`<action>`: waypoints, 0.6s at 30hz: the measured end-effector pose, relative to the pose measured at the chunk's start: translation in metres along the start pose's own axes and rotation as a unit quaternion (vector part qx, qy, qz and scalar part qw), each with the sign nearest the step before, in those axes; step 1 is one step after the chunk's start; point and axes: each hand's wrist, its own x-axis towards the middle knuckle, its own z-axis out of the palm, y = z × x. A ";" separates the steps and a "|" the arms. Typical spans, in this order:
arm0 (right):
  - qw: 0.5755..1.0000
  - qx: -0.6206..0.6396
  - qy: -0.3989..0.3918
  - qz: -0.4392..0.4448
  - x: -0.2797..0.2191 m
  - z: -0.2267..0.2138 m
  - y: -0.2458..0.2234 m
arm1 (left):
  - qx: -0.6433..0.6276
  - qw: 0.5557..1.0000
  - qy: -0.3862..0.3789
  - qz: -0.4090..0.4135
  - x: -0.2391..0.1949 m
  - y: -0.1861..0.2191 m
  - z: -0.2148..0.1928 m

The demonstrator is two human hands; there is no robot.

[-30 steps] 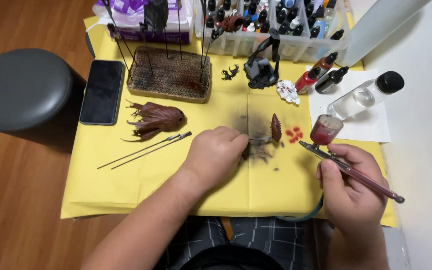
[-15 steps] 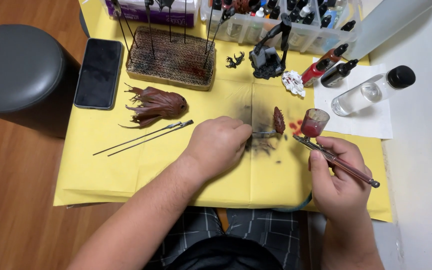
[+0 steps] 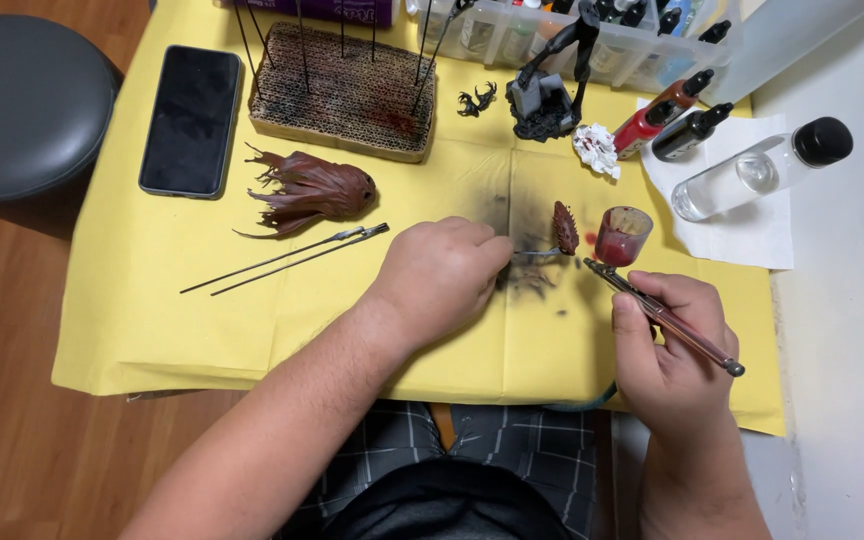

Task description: Using an airbrush to apply paint to a small model component at a workstation.

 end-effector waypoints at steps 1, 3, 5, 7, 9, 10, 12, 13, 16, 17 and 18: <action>1.000 0.002 0.005 -0.012 0.000 0.000 0.001 | -0.002 1.000 0.010 0.004 0.000 0.000 0.001; 1.000 0.002 0.006 -0.014 0.000 0.001 0.002 | -0.002 1.000 0.006 0.003 0.000 0.000 0.000; 1.000 0.002 0.008 -0.016 0.000 0.002 0.003 | -0.003 1.000 0.002 0.003 0.000 0.000 0.000; 0.999 0.019 0.013 -0.029 0.000 0.003 0.004 | -0.001 1.000 0.012 0.005 0.000 0.000 0.000; 0.999 0.013 0.011 -0.031 -0.001 0.003 0.005 | -0.001 1.000 0.011 0.004 0.000 0.000 0.001; 0.999 0.007 0.010 -0.033 -0.001 0.003 0.005 | -0.001 1.000 0.009 0.004 0.000 0.000 0.001; 0.999 0.011 0.011 -0.030 -0.001 0.004 0.006 | 0.001 1.000 0.012 0.005 -0.001 -0.001 0.001; 0.999 0.015 0.013 -0.028 -0.001 0.005 0.007 | 0.004 1.000 0.015 0.006 -0.001 -0.001 0.001; 1.000 0.006 0.006 -0.020 -0.001 0.005 0.006 | 0.002 1.000 0.010 0.004 0.000 0.000 0.001; 1.000 0.006 0.005 -0.020 -0.001 0.005 0.006 | 0.002 1.000 0.010 0.003 0.000 -0.001 0.001; 1.000 0.015 0.007 -0.022 -0.001 0.005 0.006 | 0.003 1.000 0.008 0.004 0.000 -0.001 0.001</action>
